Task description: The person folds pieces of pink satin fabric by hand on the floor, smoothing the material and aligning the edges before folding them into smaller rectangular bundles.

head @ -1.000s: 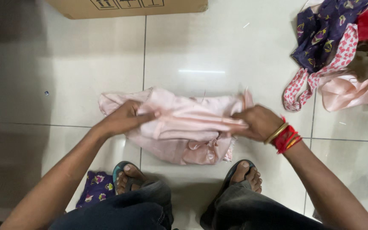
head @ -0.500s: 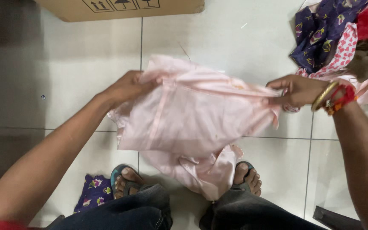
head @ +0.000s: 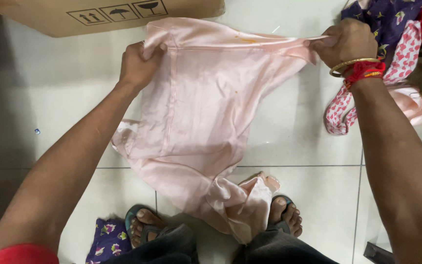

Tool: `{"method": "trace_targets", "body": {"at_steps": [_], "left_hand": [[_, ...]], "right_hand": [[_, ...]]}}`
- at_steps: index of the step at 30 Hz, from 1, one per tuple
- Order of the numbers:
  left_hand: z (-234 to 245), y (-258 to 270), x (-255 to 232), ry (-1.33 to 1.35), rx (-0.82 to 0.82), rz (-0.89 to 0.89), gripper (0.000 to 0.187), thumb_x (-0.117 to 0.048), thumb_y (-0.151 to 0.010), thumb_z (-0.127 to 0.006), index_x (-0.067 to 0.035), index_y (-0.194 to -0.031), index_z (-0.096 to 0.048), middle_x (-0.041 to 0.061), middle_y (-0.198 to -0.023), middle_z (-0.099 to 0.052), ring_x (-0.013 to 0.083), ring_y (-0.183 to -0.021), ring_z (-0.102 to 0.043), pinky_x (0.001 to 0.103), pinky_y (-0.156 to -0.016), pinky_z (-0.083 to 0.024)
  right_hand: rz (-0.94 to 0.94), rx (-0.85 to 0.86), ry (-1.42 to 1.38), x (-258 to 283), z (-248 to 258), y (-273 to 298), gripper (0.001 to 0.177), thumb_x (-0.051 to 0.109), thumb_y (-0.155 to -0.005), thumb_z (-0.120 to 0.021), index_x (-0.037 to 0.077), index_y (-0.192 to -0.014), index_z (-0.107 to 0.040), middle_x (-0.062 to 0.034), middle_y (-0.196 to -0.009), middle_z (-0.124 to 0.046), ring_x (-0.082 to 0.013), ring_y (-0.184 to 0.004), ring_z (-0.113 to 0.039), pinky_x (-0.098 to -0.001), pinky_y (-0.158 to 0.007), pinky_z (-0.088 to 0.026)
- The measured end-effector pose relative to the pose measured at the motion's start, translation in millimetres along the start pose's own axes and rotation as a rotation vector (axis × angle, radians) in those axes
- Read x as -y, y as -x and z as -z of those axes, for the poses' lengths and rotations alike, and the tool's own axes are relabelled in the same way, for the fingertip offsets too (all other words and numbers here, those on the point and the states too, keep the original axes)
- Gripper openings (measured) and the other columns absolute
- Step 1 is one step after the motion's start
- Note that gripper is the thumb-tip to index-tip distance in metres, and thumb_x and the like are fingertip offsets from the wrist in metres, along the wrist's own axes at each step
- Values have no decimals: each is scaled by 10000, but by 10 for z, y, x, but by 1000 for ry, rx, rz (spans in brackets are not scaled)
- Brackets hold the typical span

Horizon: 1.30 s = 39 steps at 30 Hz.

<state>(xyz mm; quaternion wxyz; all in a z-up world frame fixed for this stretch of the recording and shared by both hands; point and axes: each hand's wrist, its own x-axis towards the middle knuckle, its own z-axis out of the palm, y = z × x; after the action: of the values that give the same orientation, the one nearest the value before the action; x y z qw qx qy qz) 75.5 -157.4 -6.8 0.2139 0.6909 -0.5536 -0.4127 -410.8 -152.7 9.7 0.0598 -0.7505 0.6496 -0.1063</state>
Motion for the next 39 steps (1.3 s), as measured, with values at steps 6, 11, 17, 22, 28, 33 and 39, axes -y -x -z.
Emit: {"method": "trace_targets", "body": {"at_steps": [6, 11, 17, 22, 28, 33, 39], "left_hand": [[-41, -177, 237, 2, -270, -62, 256, -258, -1006, -684, -19, -1090, -725, 117, -912, -757, 251, -854, -722, 401, -819, -543], [-119, -135, 375, -84, -489, -116, 567, -114, -910, -716, -48, -1433, -506, 188, -1352, -593, 332, -1253, -566, 462, -1062, -464], [-353, 356, 377, -348, -310, -492, 694, -244, -1062, -671, -117, -1645, -316, 126, -1658, -299, 330, -1572, -246, 626, -1296, -177], [-502, 451, 361, -517, -19, -399, 802, -496, -1027, -566, -138, -1670, -245, 181, -1732, -128, 412, -1598, -63, 661, -1248, -33], [-603, 727, 459, -650, 3, -409, 770, -565, -1057, -490, -164, -1677, -271, 140, -1749, -111, 405, -1606, -38, 651, -1258, 2], [-559, 585, 444, -622, -17, -374, 771, -576, -1052, -469, -165, -1673, -270, 136, -1738, -108, 400, -1595, -25, 670, -1242, 21], [-496, 787, 334, -606, -3, -397, 702, -514, -1075, -444, -159, -1663, -296, 176, -1734, -96, 419, -1589, -12, 702, -1218, 18]], "right_hand": [[40, -269, -265, 4, -103, -80, 122, 19, -980, -677, -61, -1071, -665, -212, -1178, -636, -350, -934, -705, -386, -769, -598], [-69, -159, -348, 156, -154, -45, 197, 50, -1068, -719, -47, -1210, -623, -219, -1231, -566, -317, -975, -654, -397, -817, -579], [75, -113, -198, 486, -616, 251, 422, 144, -1069, -698, -2, -1429, -534, -241, -1455, -483, -404, -1356, -510, -483, -1144, -450], [141, 214, -74, 795, -790, 513, 835, 510, -978, -650, 20, -1588, -359, -279, -1665, -259, -496, -1514, -262, -694, -1124, -219], [-8, 277, 73, 399, -560, 402, 801, 561, -1066, -531, 120, -1682, -272, -173, -1758, -157, -453, -1592, -196, -763, -1134, -127], [88, 83, -44, 640, -423, 529, 743, 356, -1101, -581, 61, -1709, -274, -248, -1769, -168, -451, -1576, -290, -671, -1186, -245], [-76, 71, -340, 1364, -127, 1233, 315, 139, -1044, -636, 3, -1328, -628, -229, -1311, -615, -338, -1121, -622, -429, -977, -530]]}}
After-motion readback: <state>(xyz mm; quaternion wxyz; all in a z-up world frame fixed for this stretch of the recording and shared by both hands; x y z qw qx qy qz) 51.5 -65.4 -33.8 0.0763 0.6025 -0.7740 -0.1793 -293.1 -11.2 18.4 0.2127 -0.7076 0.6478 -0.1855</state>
